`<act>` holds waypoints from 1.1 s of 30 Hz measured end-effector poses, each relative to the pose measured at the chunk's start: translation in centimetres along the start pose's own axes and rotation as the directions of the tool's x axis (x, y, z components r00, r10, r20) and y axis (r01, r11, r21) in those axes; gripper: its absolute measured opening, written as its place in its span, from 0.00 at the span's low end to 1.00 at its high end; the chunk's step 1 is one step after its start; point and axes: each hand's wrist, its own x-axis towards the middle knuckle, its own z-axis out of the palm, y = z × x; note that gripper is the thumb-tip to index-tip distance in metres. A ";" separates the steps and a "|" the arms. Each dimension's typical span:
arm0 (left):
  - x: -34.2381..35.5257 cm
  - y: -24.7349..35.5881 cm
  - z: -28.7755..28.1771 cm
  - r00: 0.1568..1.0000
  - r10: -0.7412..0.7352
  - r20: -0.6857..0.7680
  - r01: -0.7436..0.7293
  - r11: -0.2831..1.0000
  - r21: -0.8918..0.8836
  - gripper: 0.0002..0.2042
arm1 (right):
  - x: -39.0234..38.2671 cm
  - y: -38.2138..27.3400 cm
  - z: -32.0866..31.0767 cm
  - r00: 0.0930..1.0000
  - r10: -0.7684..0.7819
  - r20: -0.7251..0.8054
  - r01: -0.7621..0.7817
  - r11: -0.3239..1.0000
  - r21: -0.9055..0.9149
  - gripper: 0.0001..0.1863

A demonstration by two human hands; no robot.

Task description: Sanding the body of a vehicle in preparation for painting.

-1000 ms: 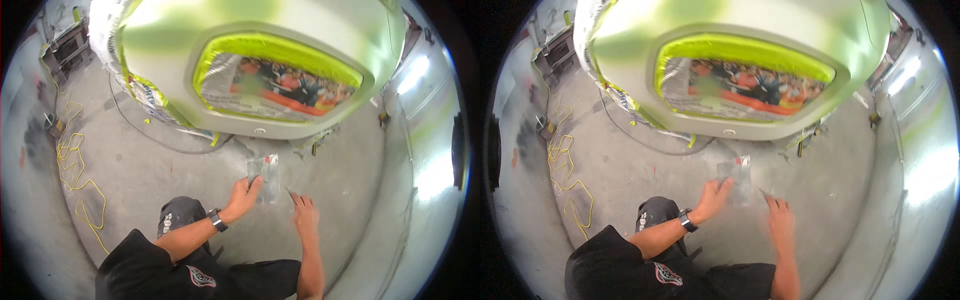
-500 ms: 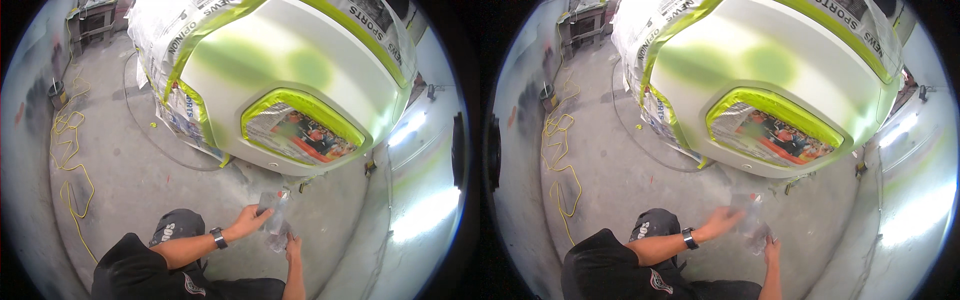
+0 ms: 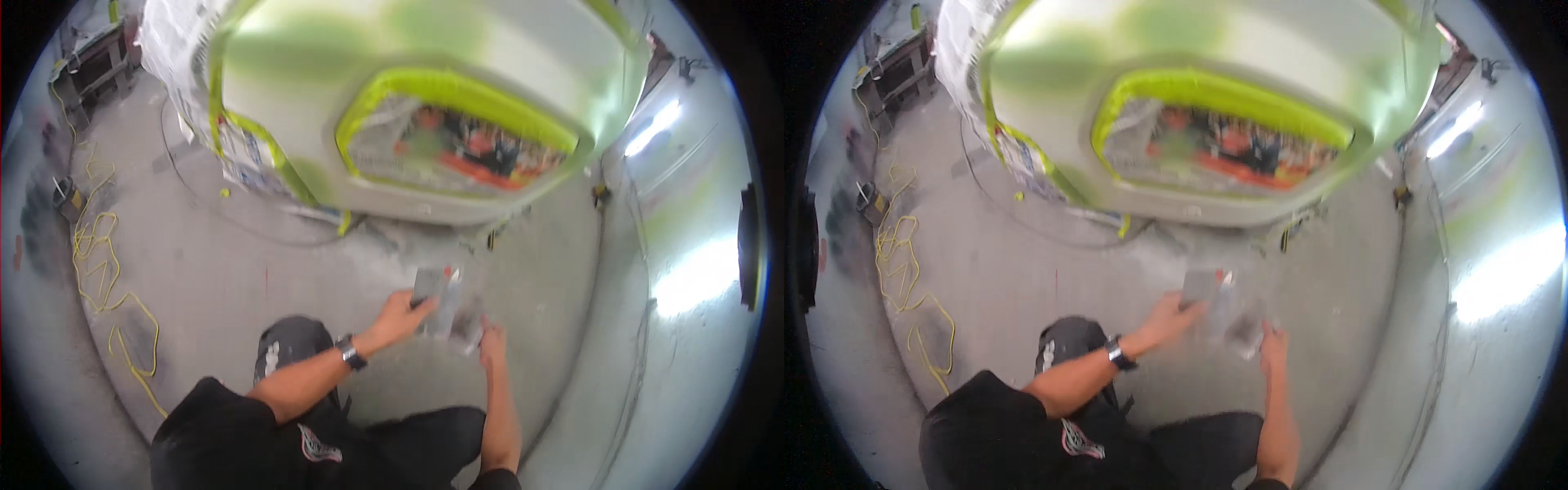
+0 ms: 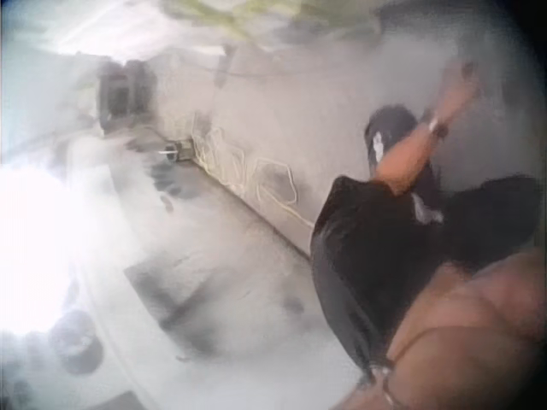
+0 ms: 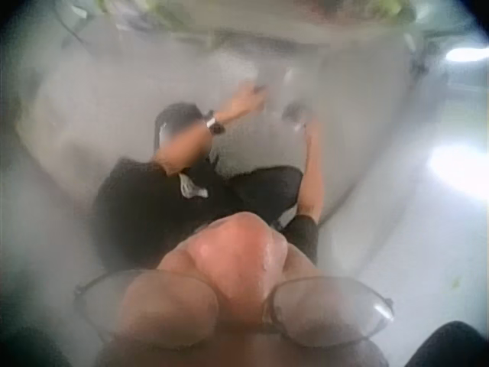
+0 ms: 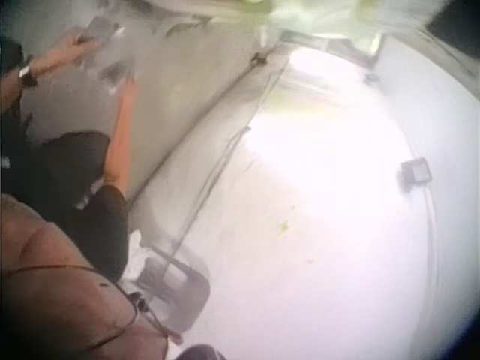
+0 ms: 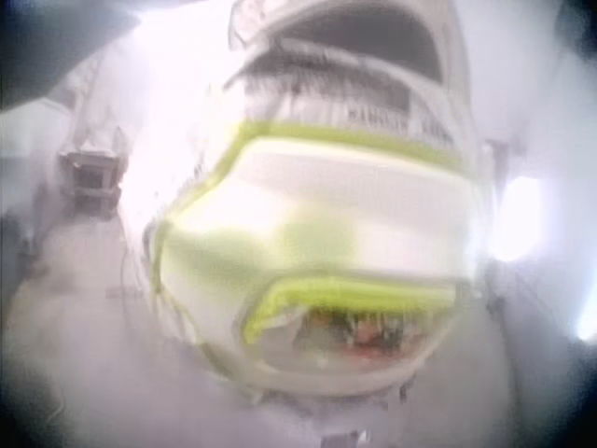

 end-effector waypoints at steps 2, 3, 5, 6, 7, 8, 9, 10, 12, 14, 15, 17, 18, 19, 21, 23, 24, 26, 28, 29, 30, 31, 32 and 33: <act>0.0 0.0 -0.1 0.985 -0.131 0.113 0.123 0.990 0.075 0.18 | -0.3 -1.5 -0.4 0.983 -0.042 0.181 0.041 0.999 0.010 0.22; 0.0 0.3 0.2 0.993 -0.087 0.084 0.081 0.994 0.075 0.18 | -0.7 -2.2 -0.3 0.976 -0.064 0.208 0.046 0.994 0.094 0.21; -0.7 0.7 1.0 0.996 -0.070 0.048 0.065 0.994 0.091 0.18 | -1.4 -2.2 -0.6 0.967 -0.062 0.247 0.018 0.984 0.178 0.19; -0.8 0.5 1.5 0.995 -0.060 0.076 0.059 0.998 0.019 0.18 | -1.0 -2.0 -1.4 0.953 -0.065 0.295 0.013 0.985 0.175 0.22; -0.8 0.5 1.9 0.994 -0.048 0.102 0.053 0.997 -0.053 0.18 | -0.6 -1.7 -2.0 0.937 -0.069 0.343 0.009 0.985 0.174 0.24; -0.8 0.5 2.1 0.993 -0.068 0.101 0.071 0.997 -0.033 0.18 | -0.9 -2.1 -1.9 0.934 -0.051 0.355 -0.015 0.983 0.182 0.24; -0.8 0.6 2.1 0.987 -0.104 0.119 0.107 0.994 -0.015 0.17 | -1.5 -2.8 -2.1 0.954 -0.008 0.298 -0.072 0.964 0.256 0.23; -1.0 0.5 2.1 0.980 -0.141 0.138 0.142 0.990 0.003 0.16 | -2.0 -3.2 -2.3 0.970 0.044 0.241 -0.124 0.936 0.331 0.21; -1.1 -0.4 2.7 0.975 -0.169 0.144 0.162 0.985 0.055 0.16 | -1.0 -2.6 -3.7 0.976 0.010 0.218 -0.119 0.860 0.496 0.21; -0.8 -1.0 3.3 0.972 -0.187 0.142 0.173 0.979 0.107 0.16 | -0.4 -2.6 -5.1 0.982 -0.029 0.187 -0.100 0.758 0.645 0.22; -0.8 -1.1 3.2 0.975 -0.177 0.136 0.155 0.976 0.156 0.17 | -0.6 -3.6 -5.4 0.990 -0.046 0.131 -0.062 0.700 0.712 0.21; -0.7 -1.6 3.5 0.975 -0.174 0.138 0.142 0.967 0.213 0.17 | -1.7 -5.2 -6.8 0.997 -0.044 0.071 -0.027 0.632 0.775 0.21; -0.5 -1.8 3.7 0.968 -0.206 0.145 0.164 0.952 0.258 0.17 | -2.7 -6.2 -7.2 0.996 -0.058 0.063 -0.016 0.597 0.802 0.22; -0.3 -1.8 3.8 0.960 -0.236 0.148 0.184 0.936 0.301 0.17 | -3.4 -7.0 -7.4 0.996 -0.074 0.057 -0.006 0.562 0.827 0.22; 0.2 -1.8 4.5 0.965 -0.214 0.149 0.154 0.930 0.334 0.17 | -4.2 -7.5 -8.1 0.994 -0.081 0.073 -0.017 0.551 0.834 0.21; 0.5 -1.7 5.4 0.971 -0.190 0.146 0.125 0.922 0.367 0.17 | -4.6 -7.8 -8.7 0.991 -0.092 0.095 -0.031 0.542 0.840 0.21; 0.7 -1.6 5.8 0.973 -0.182 0.144 0.116 0.918 0.379 0.17 | -4.7 -8.0 -8.9 0.989 -0.095 0.117 -0.047 0.540 0.840 0.20; 0.9 -0.8 6.6 0.975 -0.179 0.134 0.112 0.909 0.401 0.17 | -4.4 -7.7 -9.3 0.984 -0.095 0.149 -0.076 0.532 0.843 0.20; 1.1 0.5 7.5 0.957 -0.234 0.169 0.125 0.865 0.485 0.16 | -3.8 -7.2 -9.8 0.994 -0.045 0.103 -0.065 0.513 0.856 0.19; 1.3 0.4 7.6 0.958 -0.239 0.156 0.133 0.857 0.498 0.16 | -3.4 -6.9 -9.9 0.992 -0.042 0.119 -0.082 0.505 0.859 0.19; 1.6 0.2 7.7 0.965 -0.194 0.177 0.078 0.855 0.512 0.16 | -3.0 -6.5 -10.1 0.990 -0.031 0.138 -0.106 0.484 0.869 0.20; 2.0 0.2 7.7 0.968 -0.149 0.201 0.022 0.851 0.525 0.15 | -2.7 -6.2 -10.3 0.988 -0.020 0.156 -0.129 0.463 0.877 0.20; 2.4 0.8 8.1 0.969 -0.152 0.195 0.026 0.848 0.530 0.15 | -2.4 -5.9 -10.6 0.986 -0.018 0.163 -0.136 0.461 0.877 0.20; 2.9 1.6 8.4 0.972 -0.135 0.192 -0.005 0.807 0.591 0.15 | -2.1 -5.7 -10.9 0.987 -0.011 0.157 -0.135 0.455 0.880 0.21</act>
